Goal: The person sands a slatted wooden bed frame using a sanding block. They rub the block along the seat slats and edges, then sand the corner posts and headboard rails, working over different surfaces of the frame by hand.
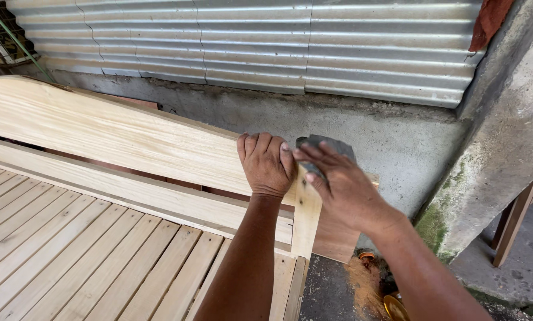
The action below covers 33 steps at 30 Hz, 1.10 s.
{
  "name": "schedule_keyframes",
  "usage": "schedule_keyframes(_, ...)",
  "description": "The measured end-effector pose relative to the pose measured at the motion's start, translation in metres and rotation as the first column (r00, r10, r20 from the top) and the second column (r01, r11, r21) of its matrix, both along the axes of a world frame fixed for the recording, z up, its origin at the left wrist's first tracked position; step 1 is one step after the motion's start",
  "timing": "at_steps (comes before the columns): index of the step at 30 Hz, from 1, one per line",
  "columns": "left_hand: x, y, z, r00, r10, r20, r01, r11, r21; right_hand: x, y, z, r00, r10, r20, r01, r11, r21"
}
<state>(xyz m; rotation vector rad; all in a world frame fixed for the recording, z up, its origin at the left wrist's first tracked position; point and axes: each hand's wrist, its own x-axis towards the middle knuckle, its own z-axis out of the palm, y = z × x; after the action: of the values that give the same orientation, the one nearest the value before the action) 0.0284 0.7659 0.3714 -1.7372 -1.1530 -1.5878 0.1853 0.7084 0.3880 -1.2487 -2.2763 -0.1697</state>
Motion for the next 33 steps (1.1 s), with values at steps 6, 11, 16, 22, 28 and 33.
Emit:
schedule_keyframes(6, 0.000, -0.002, 0.002, 1.000, 0.006, -0.005, -0.006, 0.999, -0.044, -0.001, 0.015, 0.005, 0.991, -0.119, -0.056, 0.107, 0.977, -0.183)
schedule_keyframes(11, 0.001, -0.005, 0.007, 0.998, -0.048, 0.047, 0.048, 0.999, 0.008, -0.019, 0.039, 0.038, 0.991, -0.048, -0.129, 0.024, 0.984, -0.179)
schedule_keyframes(16, 0.001, -0.006, 0.006, 0.996, -0.059, 0.063, 0.058, 0.998, 0.016, -0.013, 0.034, 0.044, 0.969, -0.237, 0.068, 0.241, 0.847, -0.474)
schedule_keyframes(22, 0.002, -0.009, 0.004, 0.997, -0.052, 0.063, 0.051, 0.998, 0.022, -0.004, 0.025, 0.032, 0.999, 0.022, -0.024, -0.024, 0.992, -0.122)
schedule_keyframes(28, 0.000, -0.007, 0.005, 0.998, -0.034, 0.049, 0.034, 0.999, 0.002, -0.014, 0.043, 0.039, 0.999, -0.028, 0.034, 0.037, 0.939, -0.341)
schedule_keyframes(33, 0.001, -0.005, 0.002, 0.999, -0.014, 0.043, 0.013, 1.000, 0.010, 0.007, 0.028, 0.023, 0.998, -0.024, -0.055, 0.011, 0.973, -0.231)
